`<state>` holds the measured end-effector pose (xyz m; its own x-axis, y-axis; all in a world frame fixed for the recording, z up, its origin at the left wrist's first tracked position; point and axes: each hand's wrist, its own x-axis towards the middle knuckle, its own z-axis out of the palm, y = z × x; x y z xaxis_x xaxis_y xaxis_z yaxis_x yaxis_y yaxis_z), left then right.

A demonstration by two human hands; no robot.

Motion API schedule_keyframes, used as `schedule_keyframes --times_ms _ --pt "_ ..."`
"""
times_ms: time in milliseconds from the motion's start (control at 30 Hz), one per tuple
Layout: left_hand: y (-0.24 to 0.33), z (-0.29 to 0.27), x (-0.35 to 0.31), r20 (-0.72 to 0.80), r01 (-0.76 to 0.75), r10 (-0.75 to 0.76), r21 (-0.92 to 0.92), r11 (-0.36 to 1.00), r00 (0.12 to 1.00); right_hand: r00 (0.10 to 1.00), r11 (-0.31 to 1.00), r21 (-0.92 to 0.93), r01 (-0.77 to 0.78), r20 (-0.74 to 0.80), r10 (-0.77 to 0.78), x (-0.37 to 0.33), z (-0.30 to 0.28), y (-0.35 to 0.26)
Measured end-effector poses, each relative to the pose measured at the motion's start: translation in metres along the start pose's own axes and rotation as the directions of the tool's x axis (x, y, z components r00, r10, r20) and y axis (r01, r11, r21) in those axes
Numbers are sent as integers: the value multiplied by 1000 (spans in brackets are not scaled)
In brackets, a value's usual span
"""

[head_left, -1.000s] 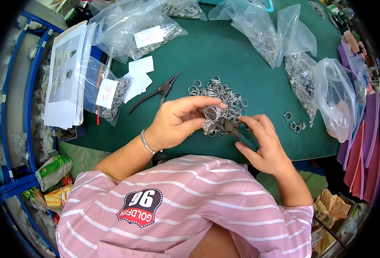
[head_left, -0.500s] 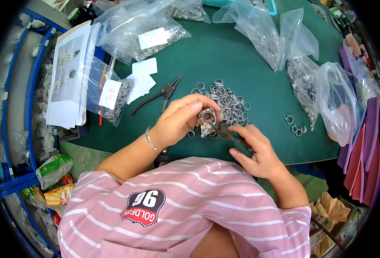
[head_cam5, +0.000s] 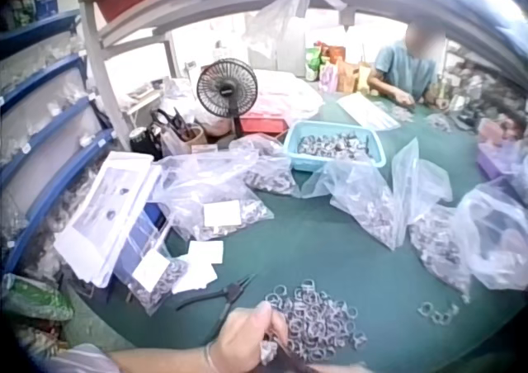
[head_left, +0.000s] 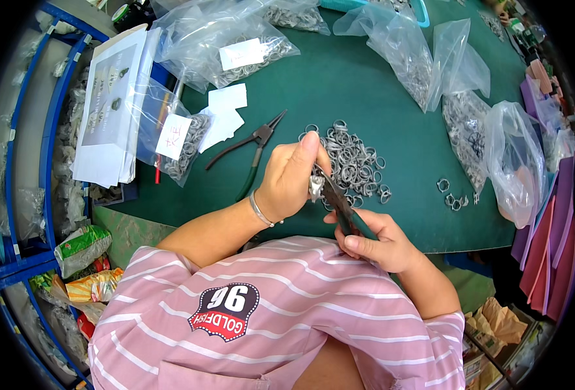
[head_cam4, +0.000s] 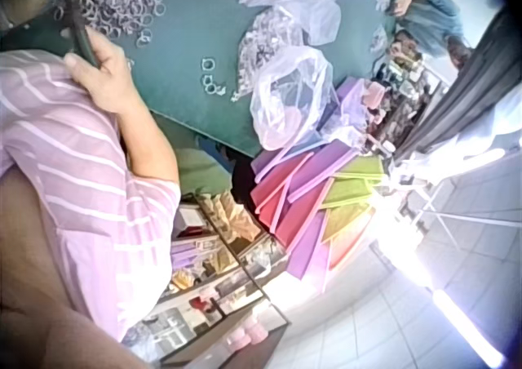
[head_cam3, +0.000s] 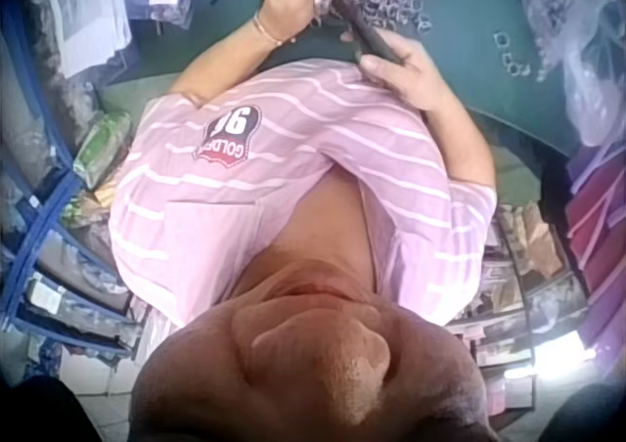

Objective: The person uses pliers to trim small metal ring components at a workstation, picking up individual rings from a pile and placing them into a separate container.

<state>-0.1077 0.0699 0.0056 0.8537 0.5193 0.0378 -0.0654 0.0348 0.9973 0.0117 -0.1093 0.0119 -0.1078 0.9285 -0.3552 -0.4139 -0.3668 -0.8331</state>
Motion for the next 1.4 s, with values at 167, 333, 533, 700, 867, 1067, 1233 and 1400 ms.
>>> schedule_keyframes --times_ms 167,333,533,700,867,1067,1233,1400 --pt "-3 5 5 -78 276 -337 -417 866 938 975 953 -301 45 -193 -108 6 3 -3" --pt "-3 0 12 -92 335 -450 -540 772 888 791 421 -907 29 -237 -565 8 5 3" --pt "3 -1 8 68 538 -620 -575 616 782 697 -10 -996 -94 -58 -715 8 4 -13" --pt "5 0 4 168 664 -728 -581 472 664 683 -174 -974 -143 31 -730 5 -3 -24" --pt "6 1 3 226 737 -784 -557 383 578 685 -356 -921 -157 159 -711 1 -9 -40" --pt "-2 0 0 343 759 -713 -510 405 611 670 -457 -874 -163 241 -702 1 -10 -47" --pt "1 1 1 380 763 -697 -522 381 608 716 -456 -881 -124 239 -656 -1 -14 -51" --pt "5 1 -9 149 510 -491 -352 785 858 763 -201 -974 -109 47 -644 -7 -17 -53"
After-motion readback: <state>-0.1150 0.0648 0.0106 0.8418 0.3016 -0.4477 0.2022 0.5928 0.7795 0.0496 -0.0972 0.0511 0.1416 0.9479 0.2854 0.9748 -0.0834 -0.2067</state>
